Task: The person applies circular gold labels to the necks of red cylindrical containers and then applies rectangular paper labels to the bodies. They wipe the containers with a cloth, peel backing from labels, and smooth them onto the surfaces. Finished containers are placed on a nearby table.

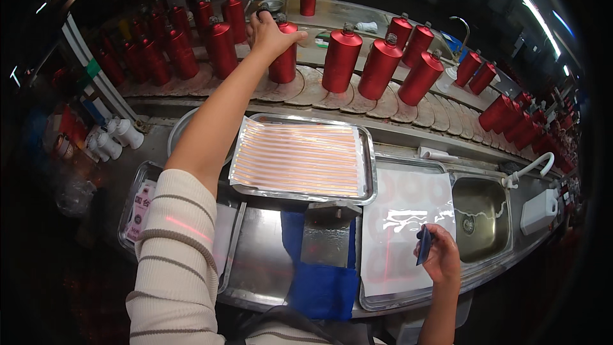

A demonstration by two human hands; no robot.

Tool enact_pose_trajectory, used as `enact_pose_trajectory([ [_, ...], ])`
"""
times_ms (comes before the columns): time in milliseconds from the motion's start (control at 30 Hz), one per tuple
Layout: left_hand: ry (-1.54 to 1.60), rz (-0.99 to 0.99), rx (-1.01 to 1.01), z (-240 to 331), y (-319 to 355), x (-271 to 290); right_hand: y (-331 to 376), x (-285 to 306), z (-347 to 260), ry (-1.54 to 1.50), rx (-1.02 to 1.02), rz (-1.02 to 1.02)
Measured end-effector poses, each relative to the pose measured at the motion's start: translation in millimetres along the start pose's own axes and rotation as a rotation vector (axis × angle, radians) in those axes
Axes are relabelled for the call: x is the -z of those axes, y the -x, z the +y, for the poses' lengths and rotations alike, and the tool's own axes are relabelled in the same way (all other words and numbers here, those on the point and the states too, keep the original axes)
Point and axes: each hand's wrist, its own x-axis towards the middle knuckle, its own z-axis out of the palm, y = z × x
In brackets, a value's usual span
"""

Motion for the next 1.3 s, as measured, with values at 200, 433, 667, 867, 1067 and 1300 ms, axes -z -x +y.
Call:
enact_pose_trajectory([
  [200,0.151,-0.005,0.041,-7.9,-6.1,-83.8,14.3,5.4,22.5,0.043,0.043,0.050],
  [433,0.414,0.041,-0.186,13.7,40.5,41.8,25.0,-17.7,25.1,0.119,0.048,0.040],
  [667,0.720,-0.182,-0.234,24.5,201.5,241.2,59.8,-85.4,35.4,0.581,0.138,-0.062],
  [867,0.750,-0.466,-0.057,-4.7,330.1,269.9,76.9,-143.3,83.3,0.919,0.340,-0.441],
  [1067,0.787,-0.643,-0.164,-15.9,352.1,250.2,83.1,-161.7,119.7,1.085,0.506,-0.517],
  [1300,0.924,-1.020,-0.082,-17.0,327.1,251.8,98.8,-167.0,133.1,1.155,0.408,-0.592],
])
